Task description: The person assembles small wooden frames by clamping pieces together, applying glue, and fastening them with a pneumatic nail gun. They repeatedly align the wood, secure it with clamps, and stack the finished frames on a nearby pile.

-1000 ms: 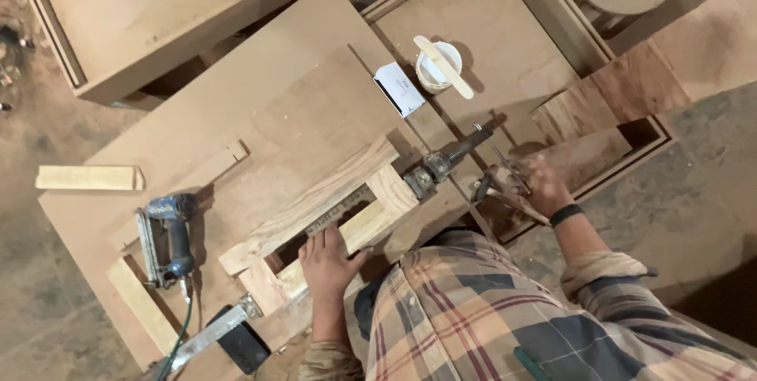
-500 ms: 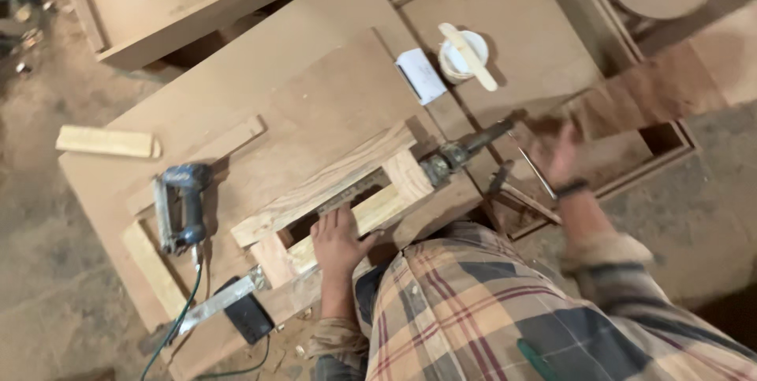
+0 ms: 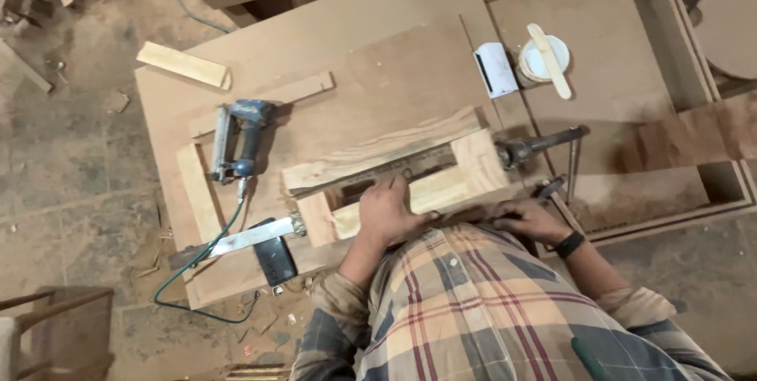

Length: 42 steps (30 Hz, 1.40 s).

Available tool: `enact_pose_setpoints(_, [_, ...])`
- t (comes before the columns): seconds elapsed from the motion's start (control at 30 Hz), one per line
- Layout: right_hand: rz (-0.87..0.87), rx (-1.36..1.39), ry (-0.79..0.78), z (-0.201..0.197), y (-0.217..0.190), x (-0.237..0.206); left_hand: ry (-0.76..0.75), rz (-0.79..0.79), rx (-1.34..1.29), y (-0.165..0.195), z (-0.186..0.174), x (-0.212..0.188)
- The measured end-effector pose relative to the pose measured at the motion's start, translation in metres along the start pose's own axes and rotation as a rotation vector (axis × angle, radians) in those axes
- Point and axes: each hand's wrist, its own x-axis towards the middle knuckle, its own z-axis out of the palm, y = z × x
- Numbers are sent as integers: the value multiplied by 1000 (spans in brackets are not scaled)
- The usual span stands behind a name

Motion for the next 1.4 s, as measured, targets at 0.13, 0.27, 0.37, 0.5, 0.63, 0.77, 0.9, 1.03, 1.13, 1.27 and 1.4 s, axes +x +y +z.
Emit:
enact_pose_setpoints(0.13, [-299, -64, -8, 34, -60, 45, 71, 85, -374, -20, -20, -3])
enact_pose_setpoints(0.27, [-775, 19, -179, 61, -119, 91, -61, 165, -1228, -65, 4, 25])
enact_pose_setpoints(0.37, [-818, 754, -28, 73, -155, 123, 92, -21, -1881, -89, 29, 50])
enact_pose_setpoints(0.5, [-774, 407, 91, 78, -202, 156, 302, 55, -2027, -114, 34, 46])
enact_pose_setpoints(0.63, [-820, -21, 505, 80, -231, 175, 647, 48, -1521, -131, 14, 43])
enact_pose_setpoints(0.77, [-804, -796, 833, 58, -232, 208, 617, 596, -2341, -171, -44, 42])
enact_pose_setpoints(0.9, [-367, -1004, 581, 38, -215, 251, 947, 338, -1967, -192, -104, -8])
enact_pose_setpoints(1.03, [-297, -1206, 405, 28, -202, 280, 686, 499, -1934, -167, -128, -41])
enact_pose_setpoints(1.13, [-103, -1169, 135, 26, -198, 294, 575, 628, -2071, -147, -131, -52])
enact_pose_setpoints(1.27, [-139, -1134, 151, 32, -198, 303, 602, 537, -2093, -142, -134, -70])
enact_pose_setpoints(1.4, [-58, -1000, 91, 48, -202, 303, 618, 588, -2124, -146, -135, -86])
